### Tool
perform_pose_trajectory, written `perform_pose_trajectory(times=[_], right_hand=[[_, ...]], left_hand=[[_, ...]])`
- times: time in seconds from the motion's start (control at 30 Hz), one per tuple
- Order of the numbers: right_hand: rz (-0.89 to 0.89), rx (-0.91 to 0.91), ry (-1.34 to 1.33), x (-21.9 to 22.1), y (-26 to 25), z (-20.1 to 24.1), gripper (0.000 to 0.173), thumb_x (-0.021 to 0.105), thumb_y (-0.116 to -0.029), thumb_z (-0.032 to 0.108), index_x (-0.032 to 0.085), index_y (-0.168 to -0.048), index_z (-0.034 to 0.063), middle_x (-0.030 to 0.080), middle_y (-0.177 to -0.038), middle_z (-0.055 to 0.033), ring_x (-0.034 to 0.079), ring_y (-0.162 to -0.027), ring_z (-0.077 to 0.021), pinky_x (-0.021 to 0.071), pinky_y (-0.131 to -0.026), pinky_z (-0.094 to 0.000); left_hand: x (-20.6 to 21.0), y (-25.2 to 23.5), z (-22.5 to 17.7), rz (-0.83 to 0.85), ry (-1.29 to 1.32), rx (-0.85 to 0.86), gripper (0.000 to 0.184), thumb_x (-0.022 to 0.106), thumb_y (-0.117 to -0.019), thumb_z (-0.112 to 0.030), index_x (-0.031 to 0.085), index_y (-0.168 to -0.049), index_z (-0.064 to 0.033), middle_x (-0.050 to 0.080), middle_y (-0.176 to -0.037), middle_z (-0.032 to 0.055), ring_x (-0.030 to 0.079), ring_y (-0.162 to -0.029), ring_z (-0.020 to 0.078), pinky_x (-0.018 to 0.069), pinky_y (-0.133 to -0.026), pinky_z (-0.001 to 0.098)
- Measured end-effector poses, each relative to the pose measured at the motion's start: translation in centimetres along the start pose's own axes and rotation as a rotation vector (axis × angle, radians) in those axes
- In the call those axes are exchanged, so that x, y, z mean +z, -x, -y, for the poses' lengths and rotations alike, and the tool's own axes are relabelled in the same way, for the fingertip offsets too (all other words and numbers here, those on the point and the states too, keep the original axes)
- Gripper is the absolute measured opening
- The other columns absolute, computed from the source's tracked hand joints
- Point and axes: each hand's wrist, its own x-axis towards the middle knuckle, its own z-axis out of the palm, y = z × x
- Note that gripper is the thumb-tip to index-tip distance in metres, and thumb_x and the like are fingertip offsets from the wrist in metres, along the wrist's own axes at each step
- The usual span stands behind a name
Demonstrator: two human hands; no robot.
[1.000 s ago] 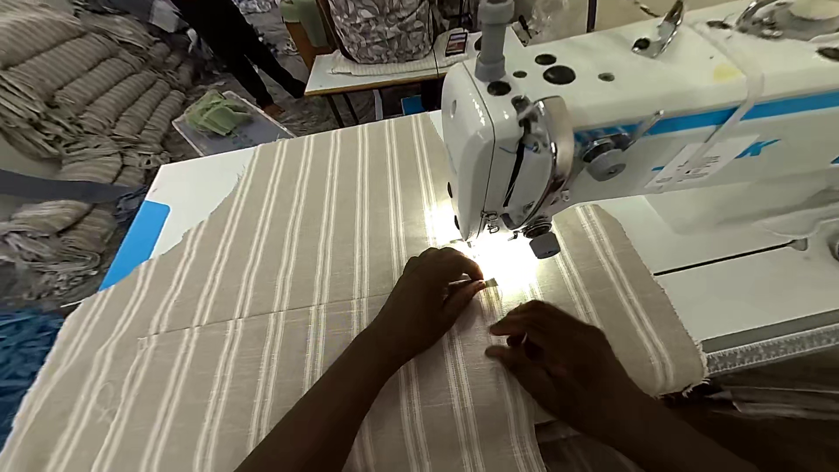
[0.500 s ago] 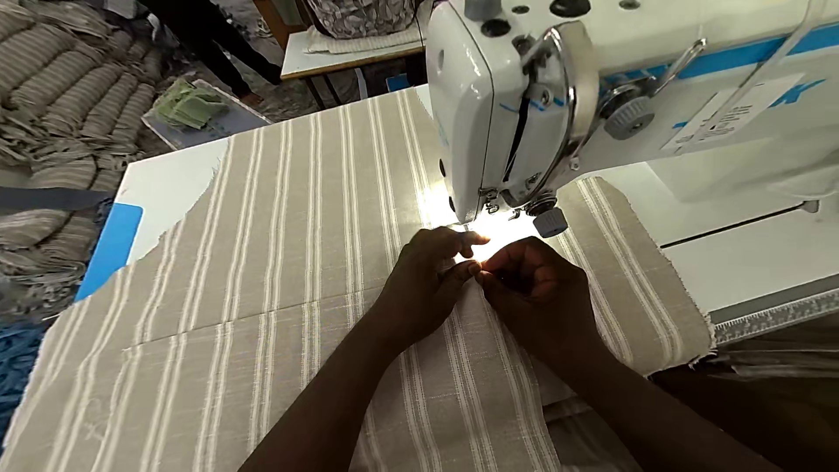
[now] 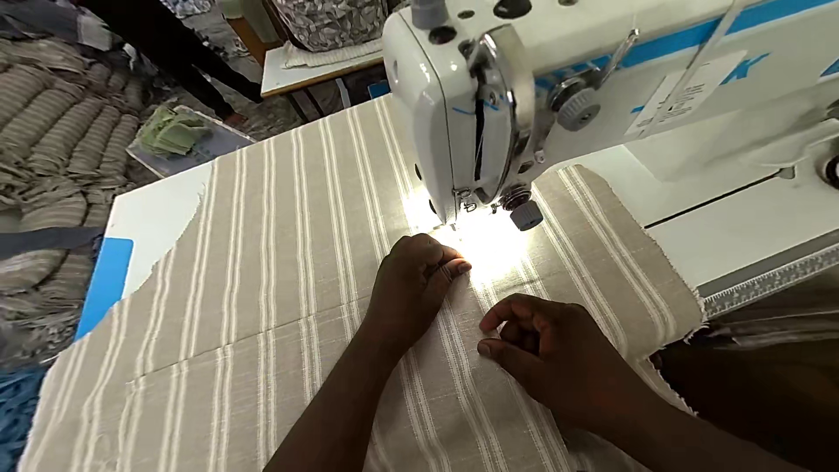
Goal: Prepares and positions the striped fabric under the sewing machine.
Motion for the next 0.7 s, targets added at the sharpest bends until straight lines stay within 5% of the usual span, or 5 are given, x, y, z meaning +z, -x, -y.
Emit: perform_pose_trajectory(times=[0.4,0.47,0.53,0.6,0.7], right_hand=[[-0.162,-0.123,0.234,-0.1,-0.3,-0.5,0.019,0.068,-0.0939,0.043,0.076,-0.097,0.0264,0.058,-0.06,0.0119,0.053,-0.05,-0.0021,0.0446,-0.047,-0.0244],[-0.403,-0.45,0.539,-0.5,-0.4,-2.1,0.023,0.061,-0.0976,0.041,0.075,-0.107,0.0258,0.069,-0.093,0.0101,0.066,-0.086,-0.0084,0.0572,-0.07,-0.033],[-0.275,-0.526,0.705,-1.6,-0.9,-3.6,0.046,0.047,-0.1055,0.045,0.061,-0.143,0.0241,0.047,-0.159,-0.0023,0.036,-0.15,-0.0345,0.0333,-0.118,-0.0618],[-0.233,-0.504,0.813,-1.9,-1.9,-4.8,0.057,0.032,-0.1071,0.054,0.047,-0.156,0.0291,0.033,-0.168,-0.0016,0.02,-0.157,-0.0357,0.0181,-0.124,-0.065],[-0.216,-0.501,0.842,-2.8,-4.5,-4.7,0.057,0.03,-0.1067,0.056,0.052,-0.153,0.0294,0.042,-0.163,-0.0039,0.028,-0.154,-0.0358,0.0199,-0.124,-0.0641]], left_hand=[[0.7,0.4,-0.9,-0.067,-0.281,0.094,0.024,0.067,-0.0977,-0.041,0.076,-0.095,-0.0196,0.068,-0.089,-0.0061,0.062,-0.088,0.0108,0.0516,-0.078,0.0311],[1.4,2.1,-2.4,-0.042,-0.45,0.107,0.033,0.057,-0.1029,-0.042,0.077,-0.105,-0.0157,0.07,-0.104,0.0005,0.065,-0.103,0.0197,0.0541,-0.09,0.042],[2.5,4.2,-3.3,0.019,-0.53,0.039,0.049,0.047,-0.1045,-0.05,0.072,-0.127,-0.0144,0.064,-0.139,0.0025,0.055,-0.134,0.0251,0.0401,-0.112,0.0605],[2.9,4.5,-2.6,0.002,-0.526,0.018,0.057,0.044,-0.1037,-0.057,0.067,-0.137,-0.017,0.057,-0.15,-0.0003,0.045,-0.146,0.0262,0.0279,-0.116,0.0707],[2.6,2.3,-1.9,0.022,-0.521,-0.011,0.057,0.041,-0.1041,-0.059,0.067,-0.134,-0.0176,0.057,-0.151,-0.0006,0.042,-0.148,0.0284,0.0257,-0.114,0.0732]])
